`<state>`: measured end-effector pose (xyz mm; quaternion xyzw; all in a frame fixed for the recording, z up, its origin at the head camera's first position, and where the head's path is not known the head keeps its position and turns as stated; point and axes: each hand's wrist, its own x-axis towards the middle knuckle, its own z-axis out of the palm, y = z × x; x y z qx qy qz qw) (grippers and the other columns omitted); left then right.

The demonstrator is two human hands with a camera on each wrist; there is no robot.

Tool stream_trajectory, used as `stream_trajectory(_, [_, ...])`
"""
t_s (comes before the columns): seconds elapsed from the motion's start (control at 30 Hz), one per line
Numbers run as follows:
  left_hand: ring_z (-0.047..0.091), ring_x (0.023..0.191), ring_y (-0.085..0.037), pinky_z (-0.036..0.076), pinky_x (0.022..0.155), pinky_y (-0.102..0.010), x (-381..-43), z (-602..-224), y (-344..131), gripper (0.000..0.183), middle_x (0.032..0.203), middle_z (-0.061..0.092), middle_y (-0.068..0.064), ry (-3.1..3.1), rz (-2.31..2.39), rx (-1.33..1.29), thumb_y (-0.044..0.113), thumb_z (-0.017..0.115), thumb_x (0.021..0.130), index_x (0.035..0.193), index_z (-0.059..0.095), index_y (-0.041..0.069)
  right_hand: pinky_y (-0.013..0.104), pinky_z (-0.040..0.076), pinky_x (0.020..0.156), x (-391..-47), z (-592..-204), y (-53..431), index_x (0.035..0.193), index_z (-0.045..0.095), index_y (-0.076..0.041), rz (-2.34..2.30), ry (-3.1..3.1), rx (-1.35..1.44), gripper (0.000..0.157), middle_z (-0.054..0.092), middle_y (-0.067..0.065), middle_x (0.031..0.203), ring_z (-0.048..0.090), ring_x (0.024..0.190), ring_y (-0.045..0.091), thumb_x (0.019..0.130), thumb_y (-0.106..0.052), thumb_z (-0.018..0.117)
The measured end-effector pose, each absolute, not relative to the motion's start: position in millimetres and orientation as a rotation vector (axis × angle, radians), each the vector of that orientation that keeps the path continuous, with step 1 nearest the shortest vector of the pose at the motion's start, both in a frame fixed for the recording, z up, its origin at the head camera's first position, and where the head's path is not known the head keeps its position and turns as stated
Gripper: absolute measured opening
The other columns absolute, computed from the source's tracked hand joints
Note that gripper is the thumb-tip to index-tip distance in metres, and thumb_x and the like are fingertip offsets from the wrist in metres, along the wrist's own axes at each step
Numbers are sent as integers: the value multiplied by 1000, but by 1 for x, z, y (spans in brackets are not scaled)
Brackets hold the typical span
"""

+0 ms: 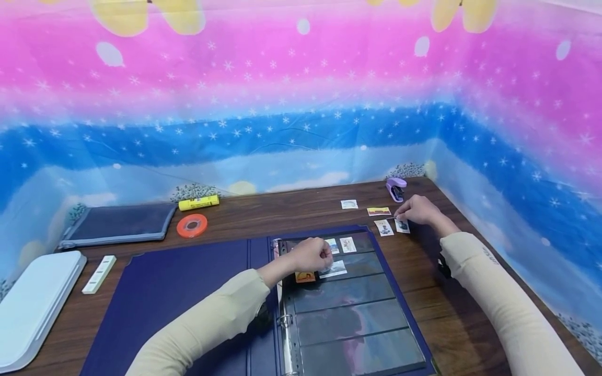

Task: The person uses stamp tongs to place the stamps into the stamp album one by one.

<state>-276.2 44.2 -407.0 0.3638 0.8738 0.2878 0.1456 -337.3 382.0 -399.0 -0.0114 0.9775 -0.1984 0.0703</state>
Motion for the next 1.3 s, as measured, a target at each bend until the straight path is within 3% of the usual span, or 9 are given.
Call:
stream_trajectory(0.2, [40, 54, -7, 34, 60, -19, -275, -407, 44, 14, 61, 47, 6, 2513, 832, 1050, 10, 58, 87, 74, 62, 7, 43, 47, 85, -335, -396, 381, 96, 74, -4, -612, 2921, -65, 18, 69, 19, 107, 64, 95, 28, 86, -16, 63])
stream_trajectory(0.43, [44, 57, -8, 36, 61, -20, -274, -406, 45, 12, 64, 52, 4, 2510, 834, 1039, 11, 60, 86, 77, 65, 6, 32, 45, 74, -334, -390, 382, 96, 74, -4, -622, 2881, -57, 18, 69, 20, 105, 63, 85, 19, 86, -15, 64])
stream_trajectory(0.87, [44, 56, -8, 35, 57, -19, -276, -407, 47, 10, 64, 52, 5, 2507, 819, 1019, 14, 61, 86, 78, 64, 9, 25, 42, 68, -338, -389, 374, 96, 72, 0, -661, 2798, -58, 19, 73, 15, 95, 61, 76, 12, 86, -12, 63])
stream_trajectory(1.13, [45, 58, -8, 36, 59, -20, -278, -409, 46, 10, 67, 54, 4, 2504, 823, 1010, 13, 60, 87, 79, 65, 9, 40, 48, 85, -331, -380, 372, 101, 70, 3, -727, 2859, -50, 22, 68, 21, 106, 63, 101, 28, 88, -13, 60])
stream_trajectory(1.3, [43, 57, -8, 35, 61, -20, -278, -409, 43, 11, 65, 51, 5, 2507, 829, 1037, 12, 59, 87, 77, 62, 8, 34, 43, 83, -329, -366, 365, 104, 70, -1, -782, 2911, -51, 24, 68, 20, 108, 57, 98, 25, 89, -17, 60])
